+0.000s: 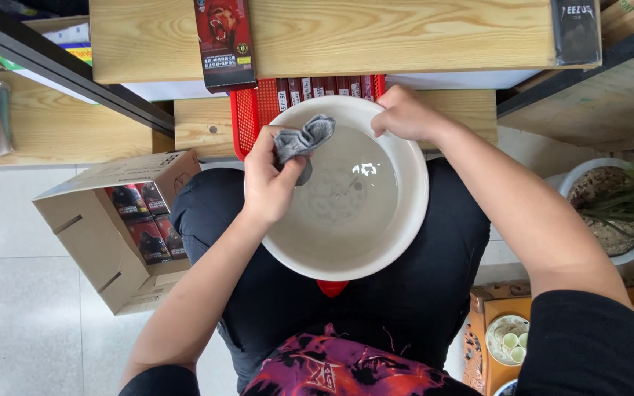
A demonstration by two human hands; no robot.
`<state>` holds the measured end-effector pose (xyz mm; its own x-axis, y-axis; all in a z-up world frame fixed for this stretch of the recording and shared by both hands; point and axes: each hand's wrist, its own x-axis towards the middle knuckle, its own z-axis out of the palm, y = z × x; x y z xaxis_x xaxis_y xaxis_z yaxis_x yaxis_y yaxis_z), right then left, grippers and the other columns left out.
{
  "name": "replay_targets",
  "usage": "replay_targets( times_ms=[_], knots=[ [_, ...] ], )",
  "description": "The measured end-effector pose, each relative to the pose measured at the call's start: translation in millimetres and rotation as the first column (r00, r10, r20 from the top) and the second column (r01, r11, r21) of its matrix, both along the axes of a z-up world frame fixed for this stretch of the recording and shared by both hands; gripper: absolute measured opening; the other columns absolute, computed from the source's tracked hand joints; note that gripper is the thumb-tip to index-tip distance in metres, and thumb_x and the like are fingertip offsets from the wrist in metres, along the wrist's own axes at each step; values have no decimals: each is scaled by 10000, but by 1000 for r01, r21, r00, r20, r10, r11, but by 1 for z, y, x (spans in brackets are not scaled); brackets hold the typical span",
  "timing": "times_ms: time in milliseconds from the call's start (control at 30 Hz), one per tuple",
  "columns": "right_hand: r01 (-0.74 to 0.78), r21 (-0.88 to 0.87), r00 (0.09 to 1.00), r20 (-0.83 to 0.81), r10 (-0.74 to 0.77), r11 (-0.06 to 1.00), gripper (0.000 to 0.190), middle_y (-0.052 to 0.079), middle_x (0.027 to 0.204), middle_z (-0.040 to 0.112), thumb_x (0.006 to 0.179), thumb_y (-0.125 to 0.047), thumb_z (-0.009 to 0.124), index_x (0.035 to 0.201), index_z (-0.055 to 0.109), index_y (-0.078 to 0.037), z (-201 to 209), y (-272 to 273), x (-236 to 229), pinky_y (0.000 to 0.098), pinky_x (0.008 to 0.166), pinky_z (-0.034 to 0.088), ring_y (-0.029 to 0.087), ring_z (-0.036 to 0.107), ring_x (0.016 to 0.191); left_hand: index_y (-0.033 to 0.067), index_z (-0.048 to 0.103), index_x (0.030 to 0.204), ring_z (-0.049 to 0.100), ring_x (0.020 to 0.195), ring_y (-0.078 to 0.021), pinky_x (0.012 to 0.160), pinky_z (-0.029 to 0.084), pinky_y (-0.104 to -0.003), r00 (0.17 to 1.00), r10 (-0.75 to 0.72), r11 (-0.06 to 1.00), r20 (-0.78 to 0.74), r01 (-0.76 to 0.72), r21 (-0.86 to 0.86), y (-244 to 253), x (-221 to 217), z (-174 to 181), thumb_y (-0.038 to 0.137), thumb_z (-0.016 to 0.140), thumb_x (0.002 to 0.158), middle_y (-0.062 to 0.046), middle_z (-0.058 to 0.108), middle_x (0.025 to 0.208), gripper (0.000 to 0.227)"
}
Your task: The person sits on a low stool and wipes a small red and black box with a gray cloth. They place the box into a red basket, then retrieve another box from a cardboard carton. The person dips the cloth into a white bowl of water, wrings it out, and continues wiping the boxes.
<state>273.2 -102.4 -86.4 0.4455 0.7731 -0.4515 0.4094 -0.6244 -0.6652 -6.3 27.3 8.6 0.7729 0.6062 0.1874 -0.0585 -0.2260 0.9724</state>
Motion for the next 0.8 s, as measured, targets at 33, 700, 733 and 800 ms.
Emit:
replay_targets(
  times_ms=[33,700,733,800],
  knots=[
    [37,7,999,7,-37,999,196,63,597,539,542,-260,735,613,647,-100,3,-4,1,339,579,434,277,613,637,36,585,1005,647,734,-162,652,521,-290,999,-10,996,36,13,-91,0,2,1,-68,588,803,-93,685,778,227],
    [650,397,744,-163,-648,648,260,-98,888,662,539,-123,695,759,587,-207,151,-138,46,238,640,502,67,665,791,-7,520,999,725,848,-379,712,643,-468,916,5,989,400,54,-135,47,28,133,-54,550,858,-232,637,931,152],
    [640,437,753,-193,-629,632,276,-92,958,691,542,-146,684,793,595,-220,145,-158,60,233,708,561,70,699,847,4,489,984,675,798,-371,726,619,-469,904,9,986,428,63,-154,48,27,134,-64,507,879,-212,574,892,126],
    [636,466,757,-222,-615,615,296,-86,1029,720,546,-169,673,826,604,-232,134,-198,74,229,775,620,72,734,904,13,458,969,626,748,-365,740,596,-471,894,13,980,448,77,-181,50,26,127,-76,463,899,-194,511,852,113]
  ],
)
